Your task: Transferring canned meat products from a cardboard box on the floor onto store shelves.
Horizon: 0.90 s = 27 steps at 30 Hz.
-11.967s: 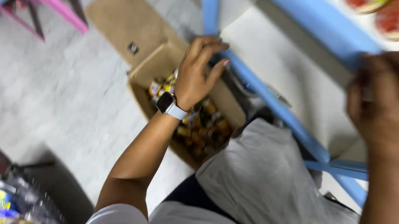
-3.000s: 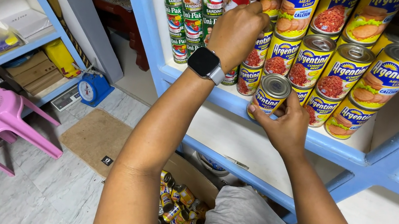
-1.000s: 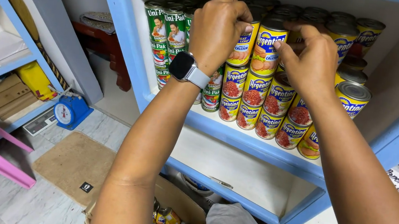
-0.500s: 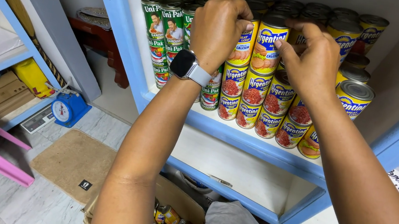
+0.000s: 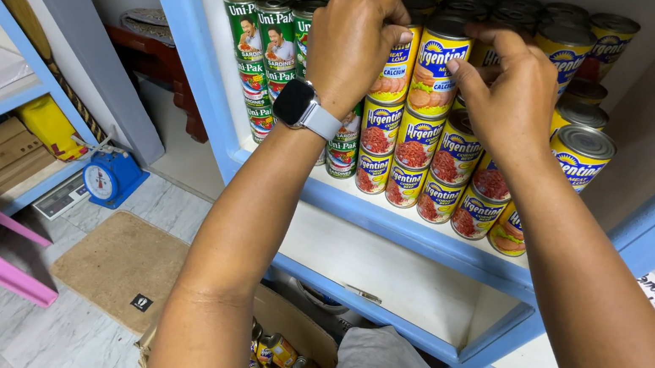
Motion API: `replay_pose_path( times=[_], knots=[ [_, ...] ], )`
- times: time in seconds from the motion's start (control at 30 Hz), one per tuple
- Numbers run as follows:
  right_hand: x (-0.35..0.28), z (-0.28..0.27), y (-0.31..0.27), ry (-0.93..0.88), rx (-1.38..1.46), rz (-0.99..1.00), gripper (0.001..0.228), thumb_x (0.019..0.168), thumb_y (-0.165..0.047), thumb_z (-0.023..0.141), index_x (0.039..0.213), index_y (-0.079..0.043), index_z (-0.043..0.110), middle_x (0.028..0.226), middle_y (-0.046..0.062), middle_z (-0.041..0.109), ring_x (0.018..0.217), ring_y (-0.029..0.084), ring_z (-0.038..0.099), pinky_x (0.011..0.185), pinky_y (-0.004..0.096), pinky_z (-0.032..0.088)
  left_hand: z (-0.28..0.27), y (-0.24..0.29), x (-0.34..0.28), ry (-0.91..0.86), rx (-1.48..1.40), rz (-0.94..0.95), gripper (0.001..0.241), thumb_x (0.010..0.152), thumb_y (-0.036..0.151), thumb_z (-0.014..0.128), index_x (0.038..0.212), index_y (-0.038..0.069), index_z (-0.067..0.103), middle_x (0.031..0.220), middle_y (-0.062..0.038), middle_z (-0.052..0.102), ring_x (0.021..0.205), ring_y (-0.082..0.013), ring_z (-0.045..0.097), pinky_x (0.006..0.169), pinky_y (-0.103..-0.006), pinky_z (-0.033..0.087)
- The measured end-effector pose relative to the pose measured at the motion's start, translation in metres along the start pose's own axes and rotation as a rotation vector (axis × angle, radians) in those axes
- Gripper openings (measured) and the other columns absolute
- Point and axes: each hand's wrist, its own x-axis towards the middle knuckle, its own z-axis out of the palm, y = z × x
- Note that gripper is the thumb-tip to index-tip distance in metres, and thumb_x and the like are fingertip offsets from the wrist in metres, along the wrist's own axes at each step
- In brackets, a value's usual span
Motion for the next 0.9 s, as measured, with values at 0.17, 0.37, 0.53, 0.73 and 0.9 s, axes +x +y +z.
replay_pose_path(
  times=[0.17, 0.37, 0.53, 0.73, 0.9],
  knots=[
    [0.001, 0.0, 0.0, -0.003, -0.007, 0.004, 0.032, 0.097, -0.019, 0.086, 0.121, -0.002, 0.073, 0.095, 0.018, 0.072, 0.075, 0.022, 0.073, 0.067, 0.035, 0.056, -0.001, -0.001, -0.003, 0.018, -0.041, -0.008, 0.016, 0.074, 0.019, 0.088, 0.084, 0.011, 0.078, 0.085, -0.006, 0.07, 0.073, -0.028, 0.071, 0.063, -0.0411, 0.056],
    [0.0, -0.001, 0.0, -0.007, 0.001, -0.003, 0.032, 0.098, -0.019, 0.086, 0.121, -0.002, 0.072, 0.097, 0.018, 0.072, 0.076, 0.022, 0.073, 0.067, 0.034, 0.056, 0.0, -0.002, -0.006, 0.035, -0.046, 0.023, 0.016, 0.075, 0.018, 0.087, 0.085, 0.011, 0.077, 0.086, -0.006, 0.07, 0.074, -0.0281, 0.071, 0.064, -0.0417, 0.055],
    [0.002, 0.003, -0.006, -0.041, 0.014, 0.092, 0.038, 0.095, -0.022, 0.088, 0.121, -0.001, 0.07, 0.095, 0.017, 0.074, 0.077, 0.02, 0.075, 0.068, 0.035, 0.056, -0.002, -0.001, -0.005, 0.02, -0.044, 0.023, 0.015, 0.076, 0.019, 0.087, 0.085, 0.011, 0.077, 0.086, -0.006, 0.069, 0.075, -0.0285, 0.071, 0.064, -0.0421, 0.055],
    [0.003, 0.018, 0.004, -0.008, 0.175, 0.119, 0.055, 0.089, -0.018, 0.093, 0.125, 0.005, 0.057, 0.112, 0.017, 0.074, 0.09, 0.02, 0.079, 0.071, 0.03, 0.062, -0.001, -0.003, -0.002, 0.014, -0.036, 0.025, 0.014, 0.075, 0.02, 0.087, 0.084, 0.012, 0.077, 0.085, -0.006, 0.069, 0.073, -0.0292, 0.07, 0.062, -0.042, 0.055],
    [0.007, 0.016, -0.001, -0.027, 0.144, 0.168, 0.054, 0.086, -0.019, 0.094, 0.122, 0.003, 0.061, 0.108, 0.015, 0.076, 0.087, 0.019, 0.08, 0.071, 0.031, 0.061, -0.001, -0.005, 0.0, 0.006, -0.031, 0.038, 0.013, 0.076, 0.019, 0.086, 0.083, 0.012, 0.078, 0.084, -0.007, 0.068, 0.072, -0.0297, 0.07, 0.063, -0.0426, 0.055]
  ],
)
